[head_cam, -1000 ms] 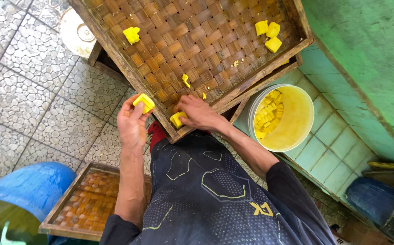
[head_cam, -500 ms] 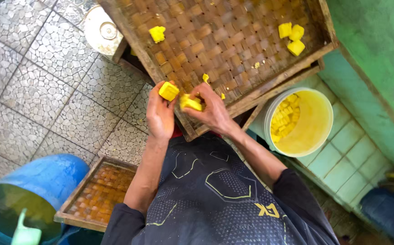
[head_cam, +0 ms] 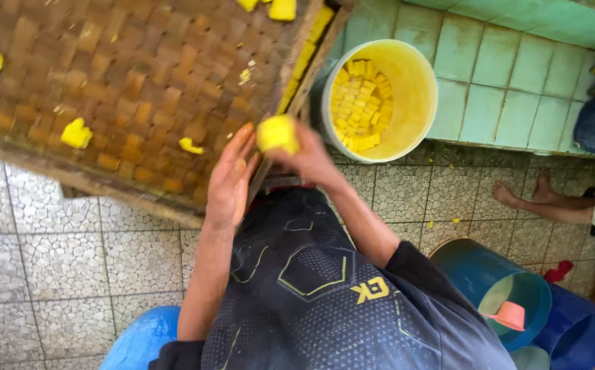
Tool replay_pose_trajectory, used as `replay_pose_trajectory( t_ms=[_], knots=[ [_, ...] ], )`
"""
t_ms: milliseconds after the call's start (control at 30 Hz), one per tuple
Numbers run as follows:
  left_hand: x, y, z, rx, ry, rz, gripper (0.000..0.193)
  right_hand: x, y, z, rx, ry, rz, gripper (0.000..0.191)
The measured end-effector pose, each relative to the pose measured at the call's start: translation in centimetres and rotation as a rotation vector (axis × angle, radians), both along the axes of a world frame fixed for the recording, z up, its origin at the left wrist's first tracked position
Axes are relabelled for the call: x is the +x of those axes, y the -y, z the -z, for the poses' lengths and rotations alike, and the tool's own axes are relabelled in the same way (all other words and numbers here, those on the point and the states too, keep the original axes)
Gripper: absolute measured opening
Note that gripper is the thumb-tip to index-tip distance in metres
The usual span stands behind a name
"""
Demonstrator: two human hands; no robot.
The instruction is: The person picks yellow tofu cubes one at a time from a woven bamboo tray and places them into a white bucket beside the tray, occasionally gathering several cubes in one hand. Near the end, the person uses a green plastic cup to pour liquid over the tofu in the bucket and carries the bucket away.
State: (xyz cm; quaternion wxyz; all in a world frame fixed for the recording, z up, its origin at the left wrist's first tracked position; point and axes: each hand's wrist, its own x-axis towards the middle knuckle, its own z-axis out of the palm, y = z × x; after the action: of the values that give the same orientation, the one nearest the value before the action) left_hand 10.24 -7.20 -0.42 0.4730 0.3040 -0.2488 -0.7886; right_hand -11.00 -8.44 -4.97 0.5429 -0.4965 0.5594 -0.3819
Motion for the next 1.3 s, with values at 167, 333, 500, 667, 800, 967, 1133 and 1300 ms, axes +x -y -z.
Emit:
replay_pose_trajectory(
  t_ms=[167,333,500,667,800,967,1133,1300],
  knots=[
    [-0.7,-1.2,-1.4,0.026,0.139,-0.17,0.058,-14.6,3.2,8.9,0.277,0.507,0.981,0.065],
    [-0.1,-4.3,-2.0,0.209,0.258,-0.449,0.044,-22.4,9.9,14.7,0.458,0.761,1.191,0.037],
    [-1.0,-8.1,-2.7,0.287,0.412,-0.743,0.04,-23.7,16.3,17.7,0.581,0.545,0.998,0.035],
    [3.7,-14.4,2.8,0.504,0.752,-1.156,0.028,-20.2,16.9,17.3,0.647,0.242,0.475,0.033],
    [6.6,-24.4,11.1,0.663,1.132,-1.355,0.027,-16.5,15.5,15.8,0.671,-0.061,0.205,0.032],
    [-2.1,-40.4,15.2,1.46,1.179,-0.479,0.045,-10.0,15.6,13.2,0.548,-0.365,-0.042,0.031],
    [-12.3,-51.8,15.1,1.905,0.592,-0.932,0.052,0.1,13.1,8.8,0.198,-0.585,-0.26,0.031],
    [-11.7,-61.4,16.9,1.855,0.492,-1.021,0.045,12.9,2.9,5.0,-0.293,-0.475,-0.577,0.032]
  ],
)
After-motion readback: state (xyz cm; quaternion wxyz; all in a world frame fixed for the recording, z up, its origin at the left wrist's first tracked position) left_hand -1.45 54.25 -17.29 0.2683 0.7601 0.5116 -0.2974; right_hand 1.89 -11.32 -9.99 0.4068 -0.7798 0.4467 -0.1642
